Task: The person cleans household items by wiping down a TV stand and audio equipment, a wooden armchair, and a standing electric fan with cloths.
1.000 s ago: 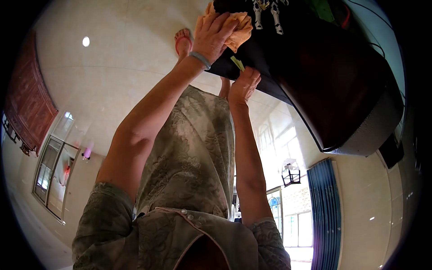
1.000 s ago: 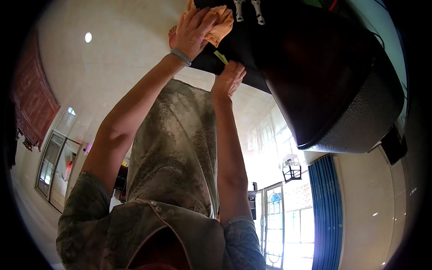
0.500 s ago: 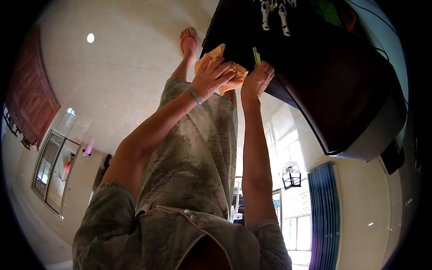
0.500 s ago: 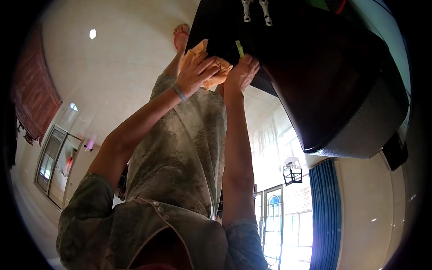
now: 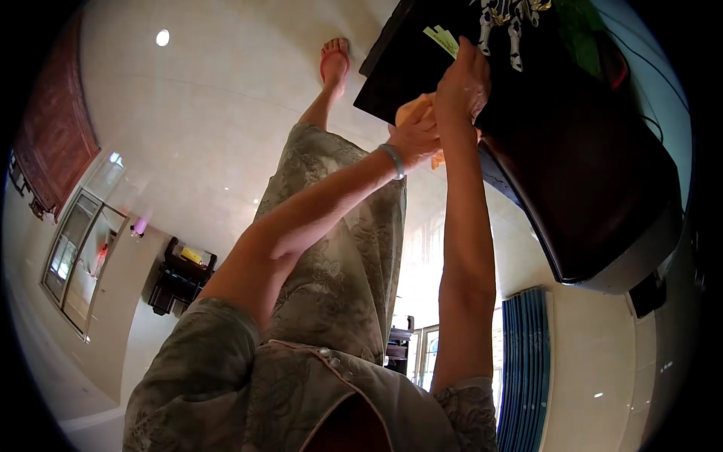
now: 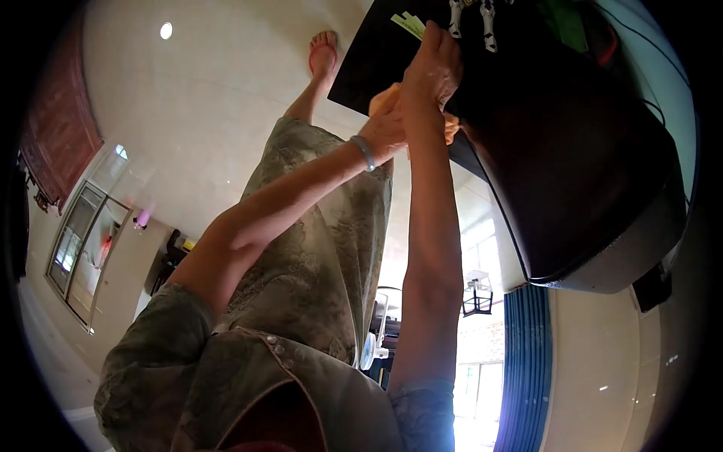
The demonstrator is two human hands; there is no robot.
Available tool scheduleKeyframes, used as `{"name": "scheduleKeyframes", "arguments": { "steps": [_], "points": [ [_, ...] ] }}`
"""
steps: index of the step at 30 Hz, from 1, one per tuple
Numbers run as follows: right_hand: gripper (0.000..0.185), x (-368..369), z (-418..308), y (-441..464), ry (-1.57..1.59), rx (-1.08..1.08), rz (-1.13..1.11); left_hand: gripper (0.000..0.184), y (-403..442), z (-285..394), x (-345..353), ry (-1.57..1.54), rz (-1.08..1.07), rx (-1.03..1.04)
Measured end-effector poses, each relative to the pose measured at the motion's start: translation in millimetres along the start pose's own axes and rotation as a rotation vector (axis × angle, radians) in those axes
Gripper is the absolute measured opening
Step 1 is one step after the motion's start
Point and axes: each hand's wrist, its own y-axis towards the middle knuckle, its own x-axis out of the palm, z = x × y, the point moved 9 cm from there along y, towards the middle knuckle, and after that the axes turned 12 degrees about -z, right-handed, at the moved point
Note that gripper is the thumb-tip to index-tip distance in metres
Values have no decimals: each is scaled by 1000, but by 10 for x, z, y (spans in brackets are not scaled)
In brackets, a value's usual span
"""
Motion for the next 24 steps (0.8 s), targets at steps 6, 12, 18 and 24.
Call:
{"name": "scheduleKeyframes", "arguments": {
  "steps": [6, 12, 18, 24],
  "points": [
    [37, -288, -115, -465, 85, -113, 174, 39, -250, -620, -688, -76, -67, -143],
    [37, -271, 276, -1536, 340, 185, 80, 67, -328, -858, -958, -66, -122, -254],
    [32, 97, 564, -3132, 470, 652, 72, 72, 213, -323, -756, -18, -178, 17],
    [30, 458, 375, -4044, 620, 1018, 273, 45, 404, 113, -387, 174, -462, 460]
  ]
}}
